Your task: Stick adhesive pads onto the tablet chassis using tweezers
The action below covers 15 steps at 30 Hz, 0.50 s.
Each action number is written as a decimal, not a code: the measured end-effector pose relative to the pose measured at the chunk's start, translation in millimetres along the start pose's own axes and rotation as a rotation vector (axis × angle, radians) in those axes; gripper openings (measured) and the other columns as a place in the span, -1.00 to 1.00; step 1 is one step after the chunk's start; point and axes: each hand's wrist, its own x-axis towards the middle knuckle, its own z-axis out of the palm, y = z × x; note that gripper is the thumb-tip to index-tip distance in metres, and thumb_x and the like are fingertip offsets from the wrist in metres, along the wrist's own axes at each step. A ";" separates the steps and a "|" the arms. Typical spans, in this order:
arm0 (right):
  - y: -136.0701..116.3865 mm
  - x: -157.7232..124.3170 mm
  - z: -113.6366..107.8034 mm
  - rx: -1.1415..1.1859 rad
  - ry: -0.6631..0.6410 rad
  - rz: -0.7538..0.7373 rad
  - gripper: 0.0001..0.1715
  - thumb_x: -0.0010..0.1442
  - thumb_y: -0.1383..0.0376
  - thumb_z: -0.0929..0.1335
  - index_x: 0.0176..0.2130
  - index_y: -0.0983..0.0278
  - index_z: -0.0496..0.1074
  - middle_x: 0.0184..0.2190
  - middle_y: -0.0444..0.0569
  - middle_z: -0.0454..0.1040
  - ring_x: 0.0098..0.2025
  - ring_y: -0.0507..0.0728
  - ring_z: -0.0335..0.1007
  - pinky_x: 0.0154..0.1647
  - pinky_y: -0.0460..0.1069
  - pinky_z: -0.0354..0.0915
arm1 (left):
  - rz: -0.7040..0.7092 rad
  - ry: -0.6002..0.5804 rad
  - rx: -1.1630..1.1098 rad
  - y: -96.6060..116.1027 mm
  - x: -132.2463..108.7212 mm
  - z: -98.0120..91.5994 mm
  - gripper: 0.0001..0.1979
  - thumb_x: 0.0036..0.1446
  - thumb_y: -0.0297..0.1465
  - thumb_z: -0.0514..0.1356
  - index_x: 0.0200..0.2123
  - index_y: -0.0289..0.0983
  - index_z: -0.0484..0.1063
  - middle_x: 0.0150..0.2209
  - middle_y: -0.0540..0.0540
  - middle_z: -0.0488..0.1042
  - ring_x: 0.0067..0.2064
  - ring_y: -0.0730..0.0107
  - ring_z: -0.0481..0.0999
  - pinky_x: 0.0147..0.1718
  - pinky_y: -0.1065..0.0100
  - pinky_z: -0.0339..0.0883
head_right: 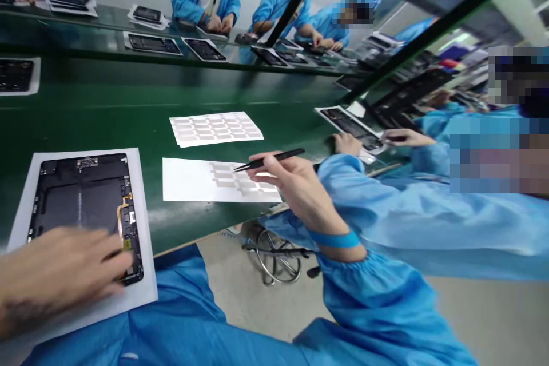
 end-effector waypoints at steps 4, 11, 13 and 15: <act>31.8 8.5 -2.2 0.054 -0.066 0.118 -0.56 -0.02 -0.07 0.49 -0.33 0.21 0.53 -0.40 -0.04 0.59 -0.32 0.18 0.57 -0.14 0.14 0.50 | 0.087 -0.021 0.137 -34.5 104.4 -10.2 -0.72 0.31 -0.20 0.12 -0.05 -0.24 0.44 0.03 -0.16 0.44 0.04 0.14 0.36 -0.07 0.24 0.24; 38.3 17.4 0.8 0.026 -0.146 0.147 -0.55 0.00 -0.06 0.49 -0.29 0.24 0.54 -0.41 -0.04 0.61 -0.35 0.12 0.57 -0.23 0.02 0.49 | 0.236 -0.045 0.052 -69.2 189.9 34.9 -0.46 0.33 -0.07 0.03 0.31 -0.09 0.16 0.34 -0.24 0.06 0.29 -0.01 0.10 0.17 0.09 0.06; 36.5 19.1 0.4 0.003 -0.153 0.159 -0.55 0.01 -0.06 0.48 -0.30 0.25 0.54 -0.41 -0.05 0.60 -0.38 0.10 0.55 -0.28 0.00 0.48 | 0.236 -0.060 0.033 -71.8 189.9 38.9 -0.49 0.35 -0.06 0.00 0.30 -0.03 0.17 0.33 -0.24 0.06 0.29 -0.02 0.10 0.17 0.07 0.05; 33.7 20.7 0.5 -0.007 -0.159 0.184 -0.55 0.02 -0.05 0.48 -0.29 0.26 0.54 -0.41 -0.04 0.60 -0.39 0.09 0.54 -0.30 -0.01 0.47 | 0.237 -0.042 0.015 -73.6 187.8 40.5 -0.51 0.35 -0.06 -0.01 0.29 0.01 0.17 0.33 -0.22 0.06 0.28 -0.01 0.10 0.16 0.07 0.05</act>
